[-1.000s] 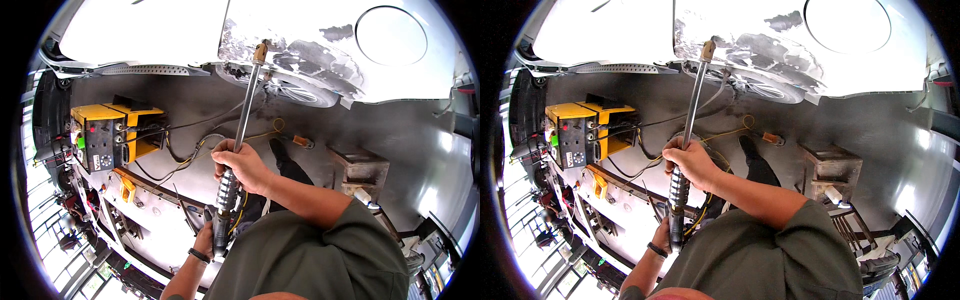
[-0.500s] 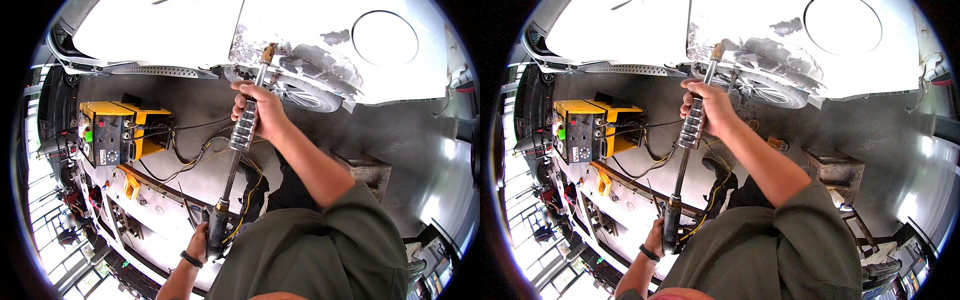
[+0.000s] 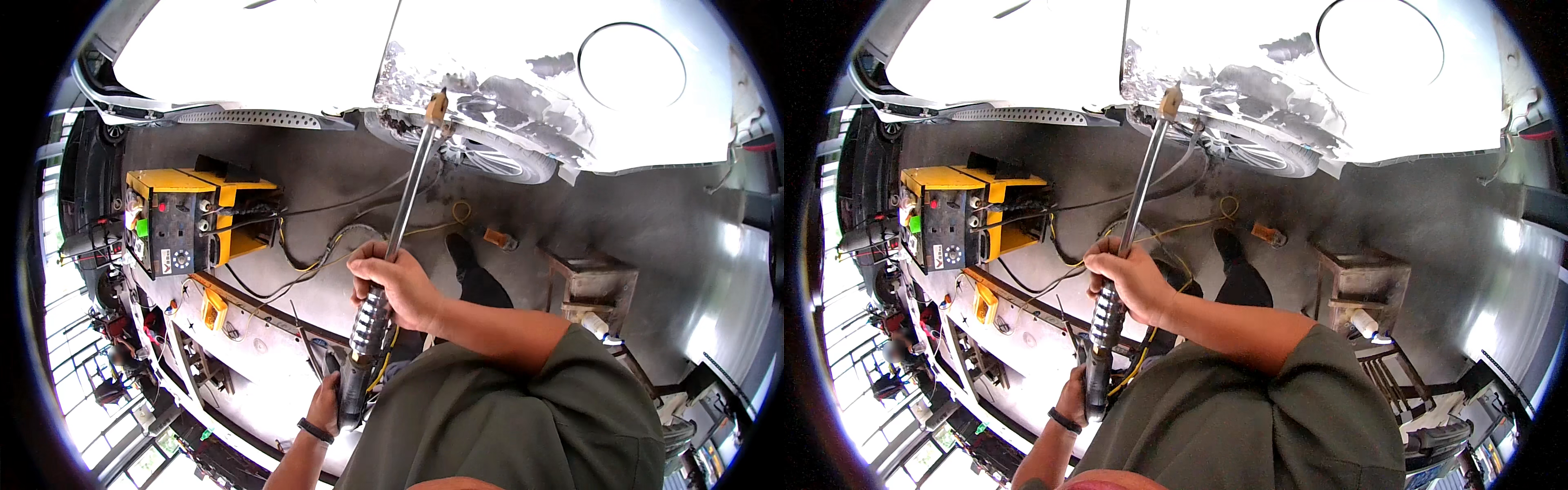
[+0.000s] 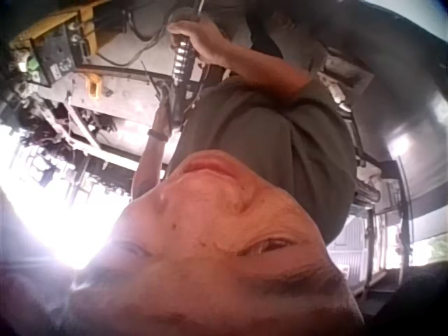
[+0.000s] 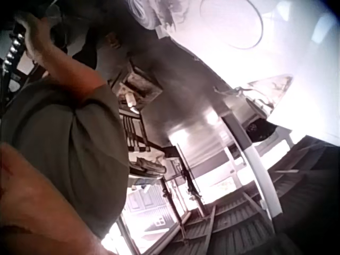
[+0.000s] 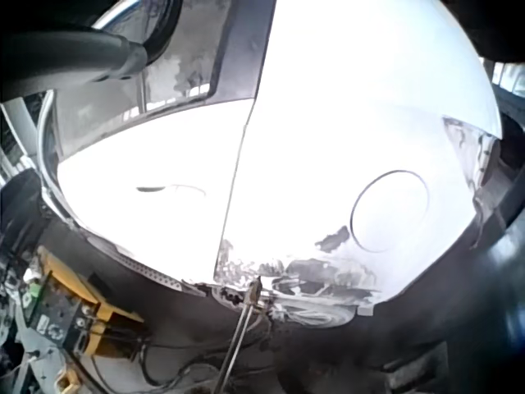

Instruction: The person operates a spot welding slide hammer tool against the damaged rear quarter panel of a white car to pull out dents, generating visible sparks during the localized welds, and subsequently rubs the repaired surface with an open hand.

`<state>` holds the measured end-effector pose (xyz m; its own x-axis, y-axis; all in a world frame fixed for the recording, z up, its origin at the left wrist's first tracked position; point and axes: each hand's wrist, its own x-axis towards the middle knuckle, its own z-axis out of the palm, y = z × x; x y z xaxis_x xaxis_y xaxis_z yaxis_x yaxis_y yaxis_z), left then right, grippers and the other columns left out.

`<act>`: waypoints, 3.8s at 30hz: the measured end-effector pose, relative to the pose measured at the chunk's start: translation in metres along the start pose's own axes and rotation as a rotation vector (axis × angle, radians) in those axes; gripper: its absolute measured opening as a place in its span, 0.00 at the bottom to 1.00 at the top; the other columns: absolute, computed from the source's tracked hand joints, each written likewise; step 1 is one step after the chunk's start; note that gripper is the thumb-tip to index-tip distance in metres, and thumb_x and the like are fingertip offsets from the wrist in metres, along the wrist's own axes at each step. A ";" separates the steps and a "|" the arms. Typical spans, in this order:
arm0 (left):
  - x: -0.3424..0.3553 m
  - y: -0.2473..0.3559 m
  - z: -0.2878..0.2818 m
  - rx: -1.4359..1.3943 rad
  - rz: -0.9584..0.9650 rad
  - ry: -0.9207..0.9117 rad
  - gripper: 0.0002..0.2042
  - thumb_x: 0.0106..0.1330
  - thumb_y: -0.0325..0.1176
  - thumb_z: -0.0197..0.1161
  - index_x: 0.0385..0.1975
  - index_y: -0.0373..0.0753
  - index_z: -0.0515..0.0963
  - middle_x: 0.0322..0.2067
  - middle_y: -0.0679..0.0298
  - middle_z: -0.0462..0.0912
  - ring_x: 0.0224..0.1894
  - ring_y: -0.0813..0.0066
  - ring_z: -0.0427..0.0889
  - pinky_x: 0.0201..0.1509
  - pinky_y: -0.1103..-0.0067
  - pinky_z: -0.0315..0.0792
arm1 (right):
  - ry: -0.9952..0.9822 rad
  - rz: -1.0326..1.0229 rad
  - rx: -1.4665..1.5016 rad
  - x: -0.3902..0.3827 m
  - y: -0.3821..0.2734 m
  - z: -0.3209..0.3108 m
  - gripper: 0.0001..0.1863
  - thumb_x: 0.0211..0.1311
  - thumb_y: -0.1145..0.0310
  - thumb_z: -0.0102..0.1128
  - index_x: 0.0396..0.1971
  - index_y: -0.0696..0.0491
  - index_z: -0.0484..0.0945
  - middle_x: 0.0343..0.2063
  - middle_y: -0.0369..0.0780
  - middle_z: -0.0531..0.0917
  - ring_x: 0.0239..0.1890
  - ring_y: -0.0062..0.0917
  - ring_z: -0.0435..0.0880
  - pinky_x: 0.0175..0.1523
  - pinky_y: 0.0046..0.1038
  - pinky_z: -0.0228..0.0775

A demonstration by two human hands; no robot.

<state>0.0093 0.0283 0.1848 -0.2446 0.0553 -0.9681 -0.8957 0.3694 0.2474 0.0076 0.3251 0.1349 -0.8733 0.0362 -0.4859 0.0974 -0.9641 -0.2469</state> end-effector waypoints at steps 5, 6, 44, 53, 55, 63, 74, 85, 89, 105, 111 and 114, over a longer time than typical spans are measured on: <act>-0.008 0.024 0.032 -0.029 0.031 -0.052 0.24 0.79 0.48 0.46 0.55 0.32 0.77 0.44 0.55 0.87 0.43 0.68 0.88 0.50 0.73 0.82 | -0.041 -0.034 -0.018 0.012 -0.023 0.000 0.07 0.66 0.67 0.61 0.36 0.54 0.75 0.24 0.36 0.78 0.27 0.22 0.79 0.40 0.31 0.78; -0.011 0.025 0.036 -0.044 0.084 -0.073 0.24 0.79 0.48 0.46 0.55 0.33 0.77 0.44 0.56 0.87 0.43 0.68 0.88 0.50 0.73 0.83 | -0.017 -0.018 -0.008 0.014 -0.026 -0.001 0.07 0.66 0.67 0.61 0.36 0.53 0.75 0.24 0.36 0.78 0.27 0.22 0.79 0.41 0.31 0.78; -0.030 0.025 0.003 0.035 -0.054 -0.139 0.30 0.78 0.53 0.39 0.60 0.32 0.75 0.49 0.52 0.86 0.48 0.63 0.88 0.54 0.70 0.82 | -0.025 0.050 0.039 -0.003 -0.025 0.019 0.06 0.67 0.67 0.59 0.34 0.53 0.76 0.23 0.37 0.78 0.26 0.26 0.79 0.40 0.32 0.77; -0.044 0.043 0.044 0.146 -0.035 -0.003 0.27 0.79 0.51 0.41 0.59 0.33 0.76 0.47 0.53 0.87 0.44 0.65 0.89 0.49 0.71 0.84 | -0.033 0.050 0.069 0.006 -0.042 0.012 0.07 0.65 0.66 0.61 0.33 0.53 0.77 0.22 0.37 0.78 0.25 0.26 0.78 0.38 0.34 0.76; -0.043 0.044 0.041 0.163 -0.025 0.038 0.27 0.79 0.51 0.42 0.58 0.33 0.76 0.45 0.53 0.87 0.42 0.66 0.89 0.48 0.72 0.84 | -0.026 0.046 0.058 0.006 -0.042 0.013 0.06 0.66 0.66 0.61 0.33 0.53 0.77 0.22 0.37 0.78 0.25 0.26 0.78 0.38 0.33 0.76; -0.049 0.055 0.031 -0.032 -0.137 -0.081 0.27 0.77 0.51 0.37 0.57 0.36 0.75 0.42 0.53 0.86 0.40 0.62 0.88 0.48 0.67 0.83 | -0.059 0.014 0.050 0.008 -0.062 0.018 0.13 0.69 0.65 0.56 0.47 0.57 0.74 0.22 0.37 0.78 0.27 0.29 0.81 0.39 0.34 0.76; -0.055 0.039 0.051 0.023 -0.114 0.034 0.29 0.75 0.56 0.40 0.52 0.38 0.80 0.34 0.62 0.88 0.29 0.75 0.86 0.27 0.78 0.81 | -0.044 -0.107 -0.058 -0.001 -0.030 0.012 0.08 0.69 0.65 0.57 0.31 0.52 0.74 0.23 0.39 0.78 0.26 0.26 0.80 0.34 0.32 0.76; -0.025 -0.002 0.007 -0.033 -0.090 0.003 0.27 0.78 0.54 0.44 0.57 0.35 0.77 0.45 0.56 0.87 0.45 0.67 0.88 0.51 0.73 0.82 | 0.037 0.075 0.013 -0.008 -0.006 0.014 0.07 0.67 0.67 0.59 0.36 0.55 0.77 0.21 0.38 0.77 0.27 0.26 0.80 0.37 0.31 0.75; -0.024 0.023 0.040 0.038 0.026 0.055 0.23 0.79 0.49 0.45 0.55 0.35 0.77 0.43 0.54 0.87 0.44 0.68 0.88 0.48 0.72 0.83 | -0.012 0.035 -0.003 0.002 -0.037 0.014 0.05 0.66 0.69 0.60 0.34 0.54 0.75 0.23 0.37 0.77 0.25 0.23 0.77 0.37 0.31 0.77; -0.036 0.047 0.066 0.064 -0.105 0.017 0.26 0.74 0.60 0.44 0.40 0.43 0.79 0.23 0.62 0.83 0.25 0.70 0.85 0.26 0.74 0.81 | -0.030 -0.039 -0.105 0.044 -0.118 -0.003 0.20 0.69 0.64 0.57 0.55 0.59 0.73 0.21 0.37 0.78 0.26 0.30 0.82 0.37 0.35 0.78; -0.017 0.025 0.025 0.088 -0.112 -0.064 0.30 0.77 0.53 0.35 0.56 0.34 0.76 0.43 0.54 0.87 0.43 0.65 0.88 0.51 0.69 0.83 | 0.036 -0.208 -0.144 0.030 -0.079 0.006 0.11 0.69 0.63 0.57 0.40 0.57 0.75 0.20 0.38 0.78 0.22 0.25 0.81 0.28 0.29 0.78; -0.014 0.012 0.000 0.146 -0.234 -0.055 0.24 0.74 0.57 0.44 0.41 0.43 0.79 0.25 0.63 0.84 0.24 0.71 0.84 0.27 0.72 0.81 | -0.047 -0.081 0.041 -0.013 0.012 0.013 0.04 0.65 0.72 0.61 0.32 0.55 0.75 0.24 0.38 0.79 0.25 0.23 0.81 0.32 0.28 0.76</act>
<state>0.0023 0.0315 0.2014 -0.0131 0.0011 -0.9999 -0.8618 0.5072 0.0118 0.0141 0.3095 0.1486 -0.8990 0.1028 -0.4257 0.0070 -0.9685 -0.2488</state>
